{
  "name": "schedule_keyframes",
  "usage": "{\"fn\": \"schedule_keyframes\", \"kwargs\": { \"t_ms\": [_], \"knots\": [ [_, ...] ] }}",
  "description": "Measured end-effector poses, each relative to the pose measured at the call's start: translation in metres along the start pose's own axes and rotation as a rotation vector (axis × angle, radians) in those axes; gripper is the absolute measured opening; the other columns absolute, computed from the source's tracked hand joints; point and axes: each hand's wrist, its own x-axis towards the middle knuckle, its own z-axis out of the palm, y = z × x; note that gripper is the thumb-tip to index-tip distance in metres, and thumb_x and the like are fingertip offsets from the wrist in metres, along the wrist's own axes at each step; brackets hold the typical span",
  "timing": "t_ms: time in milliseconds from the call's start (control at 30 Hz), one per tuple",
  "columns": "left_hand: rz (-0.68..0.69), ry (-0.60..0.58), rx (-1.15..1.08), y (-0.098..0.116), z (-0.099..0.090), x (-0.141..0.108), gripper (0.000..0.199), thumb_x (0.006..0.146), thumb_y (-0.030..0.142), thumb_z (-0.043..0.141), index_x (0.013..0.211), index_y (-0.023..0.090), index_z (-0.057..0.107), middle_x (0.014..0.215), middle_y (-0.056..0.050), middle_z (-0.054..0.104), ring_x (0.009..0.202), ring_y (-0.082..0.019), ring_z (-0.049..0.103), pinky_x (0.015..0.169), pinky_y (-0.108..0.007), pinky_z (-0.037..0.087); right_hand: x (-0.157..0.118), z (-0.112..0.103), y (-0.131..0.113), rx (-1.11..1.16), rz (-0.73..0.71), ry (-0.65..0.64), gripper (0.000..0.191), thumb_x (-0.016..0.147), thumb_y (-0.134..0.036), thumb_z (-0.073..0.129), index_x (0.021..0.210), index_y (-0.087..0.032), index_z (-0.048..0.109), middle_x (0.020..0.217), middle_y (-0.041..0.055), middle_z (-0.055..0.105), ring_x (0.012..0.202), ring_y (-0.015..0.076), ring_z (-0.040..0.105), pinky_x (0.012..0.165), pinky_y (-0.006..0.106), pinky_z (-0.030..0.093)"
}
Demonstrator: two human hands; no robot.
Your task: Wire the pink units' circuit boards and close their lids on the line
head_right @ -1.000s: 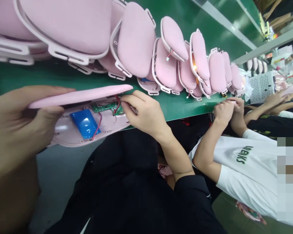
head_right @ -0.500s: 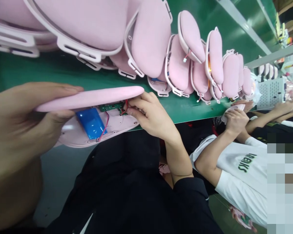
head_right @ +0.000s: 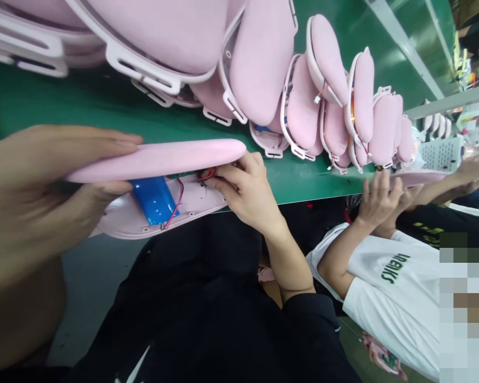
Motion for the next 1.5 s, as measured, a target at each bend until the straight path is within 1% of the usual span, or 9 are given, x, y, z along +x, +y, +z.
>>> {"fn": "schedule_keyframes", "kwargs": {
  "t_ms": [300, 433, 567, 700, 800, 933, 1233, 1367, 1500],
  "knots": [
    [-0.045, -0.038, 0.033, 0.005, -0.005, -0.002, 0.031, 0.11, 0.049, 0.066, 0.131, 0.03, 0.077, 0.134, 0.001, 0.078, 0.124, -0.027, 0.075, 0.104, -0.043, 0.059, -0.004, 0.006, 0.007, -0.064, -0.079, 0.081, 0.024, 0.108, -0.026, 0.06, 0.1, -0.029, 0.082, 0.107, 0.005, 0.066, 0.109, 0.0242, 0.058, 0.102, 0.045, 0.054],
    [-0.034, -0.01, 0.023, 0.004, -0.005, -0.002, 0.03, 0.109, 0.048, 0.067, 0.131, 0.03, 0.078, 0.131, 0.001, 0.079, 0.122, -0.027, 0.076, 0.104, -0.043, 0.06, -0.002, 0.003, 0.004, -0.144, -0.085, 0.036, 0.027, 0.109, -0.023, 0.054, 0.102, -0.029, 0.08, 0.109, 0.0061, 0.064, 0.109, 0.0251, 0.054, 0.101, 0.046, 0.053],
    [-0.036, 0.01, 0.006, 0.005, -0.004, -0.004, 0.03, 0.108, 0.047, 0.067, 0.129, 0.029, 0.079, 0.129, -0.003, 0.08, 0.122, -0.028, 0.076, 0.103, -0.044, 0.06, 0.0, -0.003, -0.01, -0.207, -0.06, -0.038, 0.027, 0.107, -0.019, 0.052, 0.109, -0.029, 0.076, 0.115, 0.0083, 0.063, 0.114, 0.0285, 0.051, 0.109, 0.053, 0.051],
    [-0.108, -0.018, -0.005, 0.007, -0.006, -0.007, 0.033, 0.107, 0.053, 0.065, 0.131, 0.033, 0.079, 0.131, -0.002, 0.079, 0.127, -0.031, 0.074, 0.106, -0.048, 0.059, 0.002, -0.011, -0.027, -0.253, -0.018, -0.16, 0.034, 0.104, -0.011, 0.049, 0.123, -0.028, 0.072, 0.124, 0.0113, 0.062, 0.118, 0.0315, 0.048, 0.114, 0.06, 0.051],
    [-0.121, -0.036, 0.005, 0.007, -0.009, -0.008, 0.031, 0.106, 0.049, 0.066, 0.132, 0.036, 0.078, 0.133, -0.002, 0.079, 0.129, -0.033, 0.073, 0.107, -0.052, 0.059, 0.006, -0.016, -0.037, -0.275, -0.017, -0.214, 0.036, 0.102, -0.009, 0.049, 0.129, -0.025, 0.068, 0.121, 0.0127, 0.062, 0.121, 0.0336, 0.049, 0.115, 0.062, 0.053],
    [-0.188, -0.054, -0.016, 0.006, -0.009, -0.008, 0.029, 0.106, 0.041, 0.063, 0.13, 0.046, 0.077, 0.134, 0.003, 0.077, 0.131, -0.032, 0.072, 0.108, -0.056, 0.058, 0.012, -0.018, -0.046, -0.295, -0.018, -0.248, 0.034, 0.103, -0.006, 0.049, 0.126, -0.022, 0.067, 0.115, 0.0129, 0.063, 0.123, 0.035, 0.052, 0.115, 0.063, 0.055],
    [-0.208, -0.058, -0.039, 0.001, -0.008, -0.016, 0.043, 0.102, 0.033, 0.064, 0.139, 0.054, 0.07, 0.138, 0.01, 0.075, 0.135, -0.03, 0.07, 0.116, -0.055, 0.057, 0.014, -0.018, -0.058, -0.226, -0.004, -0.209, 0.029, 0.106, -0.007, 0.045, 0.115, -0.021, 0.068, 0.102, 0.0115, 0.062, 0.124, 0.0354, 0.059, 0.107, 0.056, 0.062],
    [-0.189, -0.071, -0.054, 0.002, -0.009, -0.014, 0.049, 0.104, 0.033, 0.063, 0.145, 0.061, 0.064, 0.138, 0.011, 0.074, 0.134, -0.029, 0.07, 0.113, -0.056, 0.058, 0.018, -0.017, -0.058, -0.24, 0.035, -0.225, 0.027, 0.106, -0.008, 0.046, 0.113, -0.021, 0.069, 0.107, 0.012, 0.064, 0.123, 0.0354, 0.061, 0.11, 0.06, 0.058],
    [-0.185, -0.086, -0.045, 0.005, -0.01, -0.01, 0.053, 0.103, 0.036, 0.063, 0.145, 0.067, 0.061, 0.139, 0.013, 0.074, 0.132, -0.032, 0.071, 0.109, -0.058, 0.059, 0.015, -0.015, -0.045, -0.238, 0.014, -0.208, 0.028, 0.105, -0.01, 0.048, 0.119, -0.022, 0.069, 0.118, 0.0129, 0.067, 0.127, 0.0363, 0.059, 0.116, 0.063, 0.054]
  ]
}}
